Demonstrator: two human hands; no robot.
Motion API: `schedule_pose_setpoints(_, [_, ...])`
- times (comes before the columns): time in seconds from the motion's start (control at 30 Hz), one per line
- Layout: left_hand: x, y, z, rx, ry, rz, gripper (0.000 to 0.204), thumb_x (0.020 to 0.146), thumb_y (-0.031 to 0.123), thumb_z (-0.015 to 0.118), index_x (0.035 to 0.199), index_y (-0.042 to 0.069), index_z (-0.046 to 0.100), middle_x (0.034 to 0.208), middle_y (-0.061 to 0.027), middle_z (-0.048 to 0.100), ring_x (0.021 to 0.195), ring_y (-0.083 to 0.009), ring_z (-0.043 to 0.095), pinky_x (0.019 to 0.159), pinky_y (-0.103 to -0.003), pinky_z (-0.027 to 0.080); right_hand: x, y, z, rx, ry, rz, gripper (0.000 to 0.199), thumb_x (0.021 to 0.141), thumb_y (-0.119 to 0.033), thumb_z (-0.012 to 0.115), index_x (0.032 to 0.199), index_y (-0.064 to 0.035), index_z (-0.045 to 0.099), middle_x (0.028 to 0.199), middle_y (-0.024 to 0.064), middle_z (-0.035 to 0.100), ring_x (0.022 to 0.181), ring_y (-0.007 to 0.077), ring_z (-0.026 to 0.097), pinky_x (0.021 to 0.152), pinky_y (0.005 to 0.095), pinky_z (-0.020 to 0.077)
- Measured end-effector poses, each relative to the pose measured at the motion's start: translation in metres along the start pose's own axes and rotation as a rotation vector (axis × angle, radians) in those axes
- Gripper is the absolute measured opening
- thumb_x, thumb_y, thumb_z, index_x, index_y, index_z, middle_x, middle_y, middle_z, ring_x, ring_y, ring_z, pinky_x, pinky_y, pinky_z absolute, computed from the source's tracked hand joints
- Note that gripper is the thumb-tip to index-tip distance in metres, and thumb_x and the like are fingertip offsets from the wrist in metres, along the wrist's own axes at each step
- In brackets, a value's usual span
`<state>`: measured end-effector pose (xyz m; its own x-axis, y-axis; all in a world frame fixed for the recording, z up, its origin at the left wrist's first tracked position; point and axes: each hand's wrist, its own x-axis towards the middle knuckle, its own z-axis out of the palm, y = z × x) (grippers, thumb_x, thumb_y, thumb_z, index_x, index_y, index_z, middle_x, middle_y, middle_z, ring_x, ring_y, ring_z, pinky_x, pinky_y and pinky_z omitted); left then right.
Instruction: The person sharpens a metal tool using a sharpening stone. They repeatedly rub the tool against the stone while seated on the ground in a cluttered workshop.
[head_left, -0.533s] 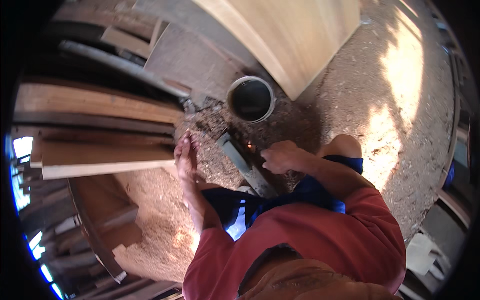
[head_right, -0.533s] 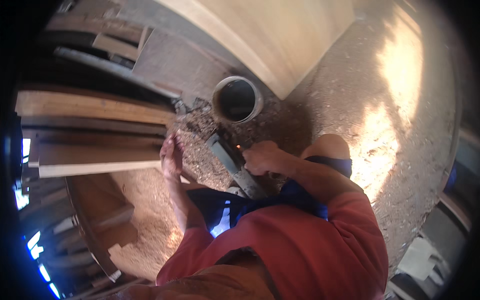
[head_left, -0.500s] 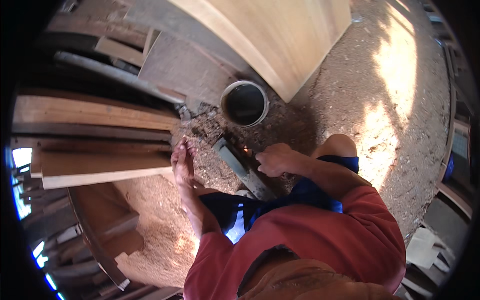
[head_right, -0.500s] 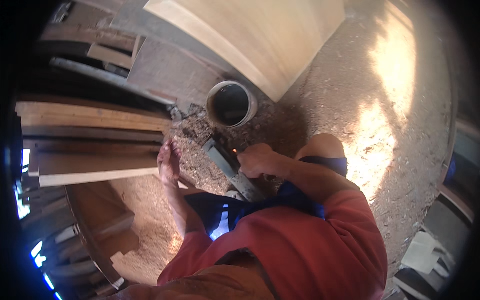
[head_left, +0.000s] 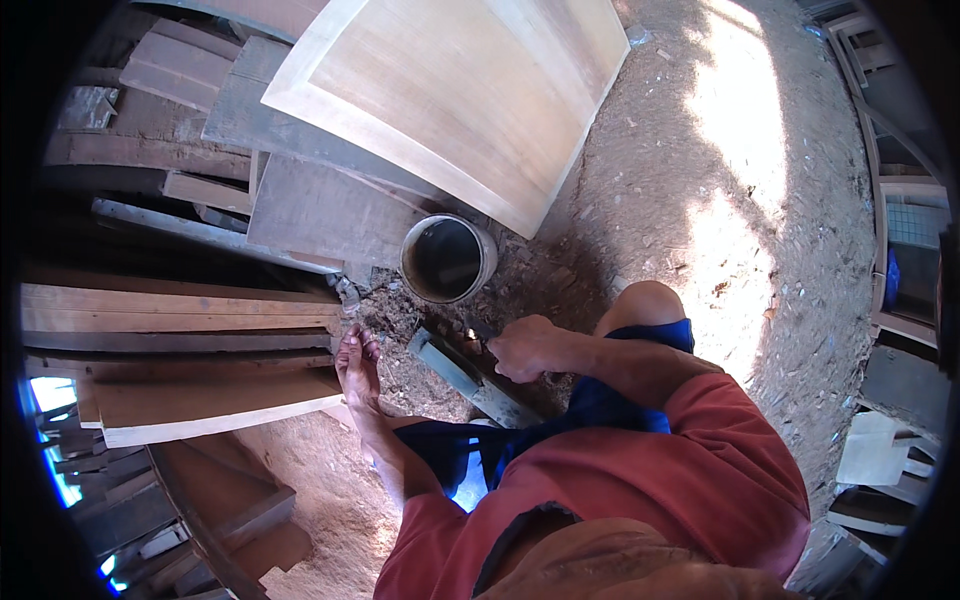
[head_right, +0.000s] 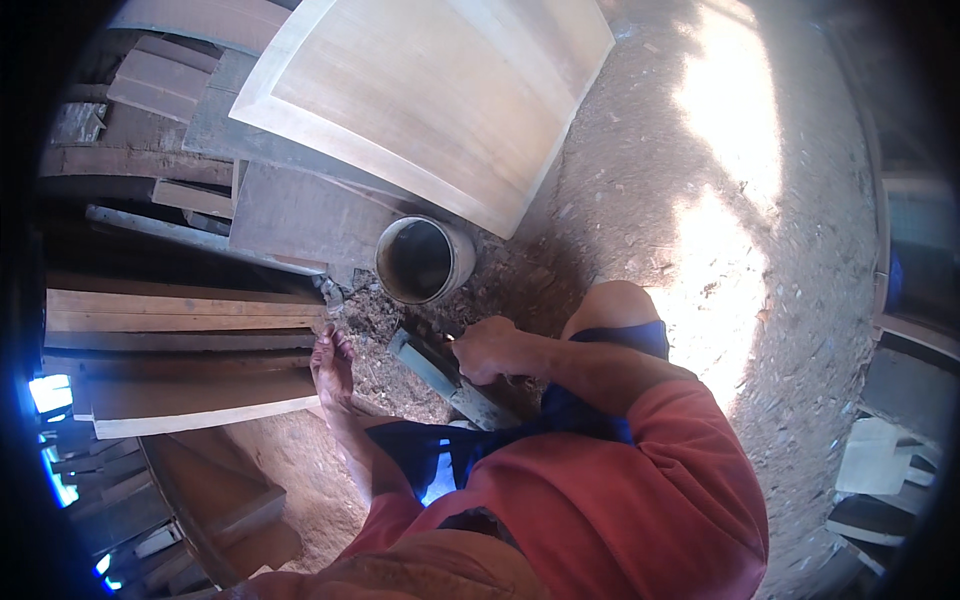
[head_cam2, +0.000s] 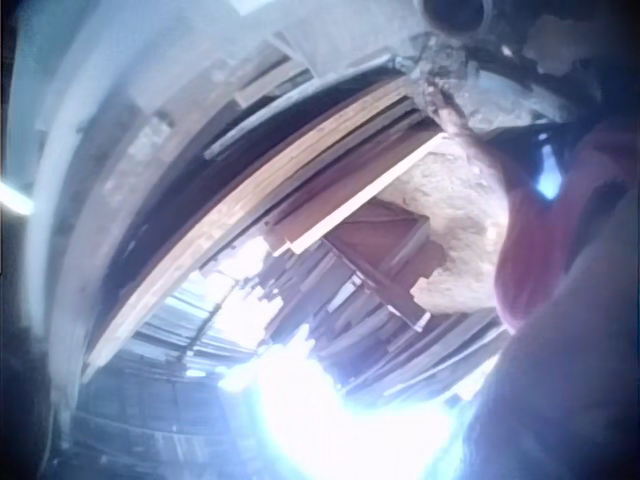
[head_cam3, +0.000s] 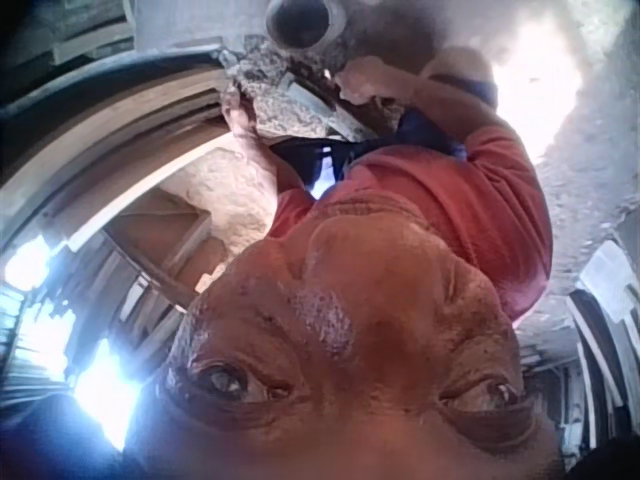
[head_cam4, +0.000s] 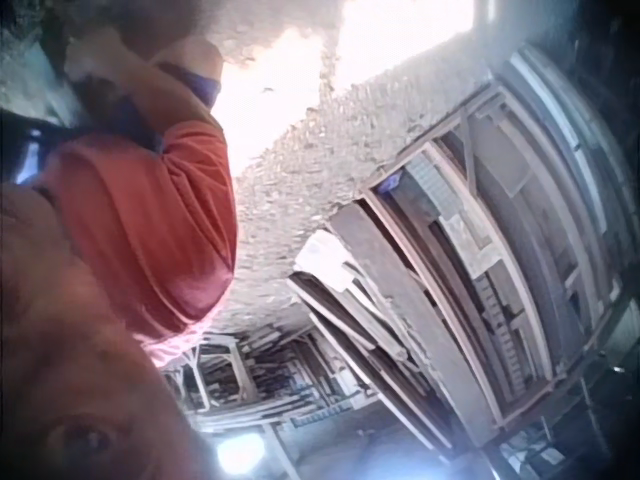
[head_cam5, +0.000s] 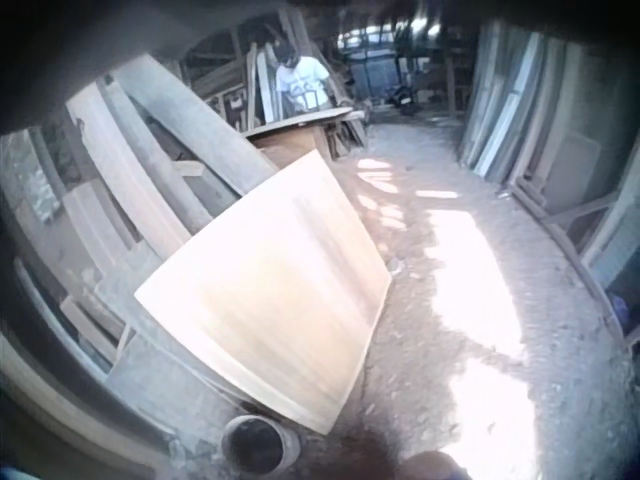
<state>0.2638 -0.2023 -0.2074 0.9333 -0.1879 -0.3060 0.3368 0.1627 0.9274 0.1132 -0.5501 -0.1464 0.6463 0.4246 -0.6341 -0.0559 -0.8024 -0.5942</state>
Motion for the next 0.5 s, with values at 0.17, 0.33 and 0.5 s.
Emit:
schedule_pose_setpoints(0.17, [0.008,-0.007,0.002,-0.022,-0.017,-0.015,0.034,0.101,0.022,0.071,0.129,0.004,0.066,0.106,-0.0074,0.073,0.08,-0.0141,0.068,0.071,-0.025,0.056,-0.01,0.001,-0.002,0.006,0.023,0.003,0.036,0.097,-0.032,0.057,0.108,-0.0034,0.074,0.109,0.0211,0.075,0.108,0.0393,0.071,0.09,0.0504,0.0565])
schedule_pose_setpoints(0.33, [0.015,-0.015,0.0,0.003,-0.001,-0.041,0.04,0.095,0.027,0.078,0.127,0.007,0.067,0.105,-0.005,0.071,0.082,-0.0144,0.067,0.071,-0.027,0.056,-0.018,0.002,-0.002,0.012,0.05,0.011,0.034,0.095,-0.029,0.056,0.106,-0.0029,0.075,0.109,0.0209,0.075,0.109,0.0384,0.071,0.09,0.0494,0.0564])
schedule_pose_setpoints(0.5, [0.017,-0.018,0.014,0.001,-0.035,-0.044,0.039,0.097,0.025,0.077,0.129,0.005,0.066,0.105,-0.006,0.072,0.082,-0.0149,0.067,0.071,-0.027,0.055,-0.02,0.005,0.002,0.03,0.053,0.014,0.034,0.096,-0.029,0.056,0.11,-0.0038,0.074,0.112,0.0199,0.075,0.111,0.0378,0.07,0.091,0.0485,0.0559])
